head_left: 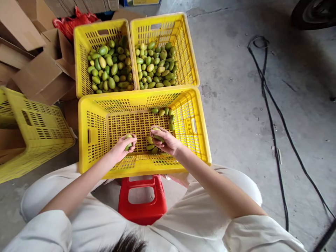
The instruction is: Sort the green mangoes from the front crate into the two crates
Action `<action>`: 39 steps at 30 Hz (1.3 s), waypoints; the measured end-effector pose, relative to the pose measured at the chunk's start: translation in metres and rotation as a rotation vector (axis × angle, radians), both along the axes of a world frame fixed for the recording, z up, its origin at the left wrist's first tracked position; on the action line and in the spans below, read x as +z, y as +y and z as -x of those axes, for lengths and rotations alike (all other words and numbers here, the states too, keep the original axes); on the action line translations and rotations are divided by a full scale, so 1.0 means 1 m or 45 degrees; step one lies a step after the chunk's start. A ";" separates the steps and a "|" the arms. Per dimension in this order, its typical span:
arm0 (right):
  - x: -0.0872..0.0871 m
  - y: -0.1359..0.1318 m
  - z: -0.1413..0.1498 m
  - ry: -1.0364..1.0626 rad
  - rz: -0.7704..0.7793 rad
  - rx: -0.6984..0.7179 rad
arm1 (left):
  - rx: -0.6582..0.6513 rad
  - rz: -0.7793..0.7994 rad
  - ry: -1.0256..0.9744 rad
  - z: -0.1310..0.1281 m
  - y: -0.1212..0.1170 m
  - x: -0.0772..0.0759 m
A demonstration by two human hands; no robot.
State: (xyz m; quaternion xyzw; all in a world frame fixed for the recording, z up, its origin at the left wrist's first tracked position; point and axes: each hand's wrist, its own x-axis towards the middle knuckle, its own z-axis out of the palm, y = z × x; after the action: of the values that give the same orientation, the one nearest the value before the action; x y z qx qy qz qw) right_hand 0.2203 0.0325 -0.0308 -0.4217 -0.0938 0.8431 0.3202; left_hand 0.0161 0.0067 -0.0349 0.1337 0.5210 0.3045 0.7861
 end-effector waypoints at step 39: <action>-0.007 0.003 0.000 0.160 0.094 -0.115 | 0.012 0.007 -0.054 -0.001 0.006 0.004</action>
State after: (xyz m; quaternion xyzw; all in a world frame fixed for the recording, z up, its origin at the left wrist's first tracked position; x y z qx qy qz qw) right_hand 0.2206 0.0359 -0.0382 -0.3832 -0.0233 0.8555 0.3474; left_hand 0.0169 0.0129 -0.0304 0.1226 0.5058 0.3096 0.7958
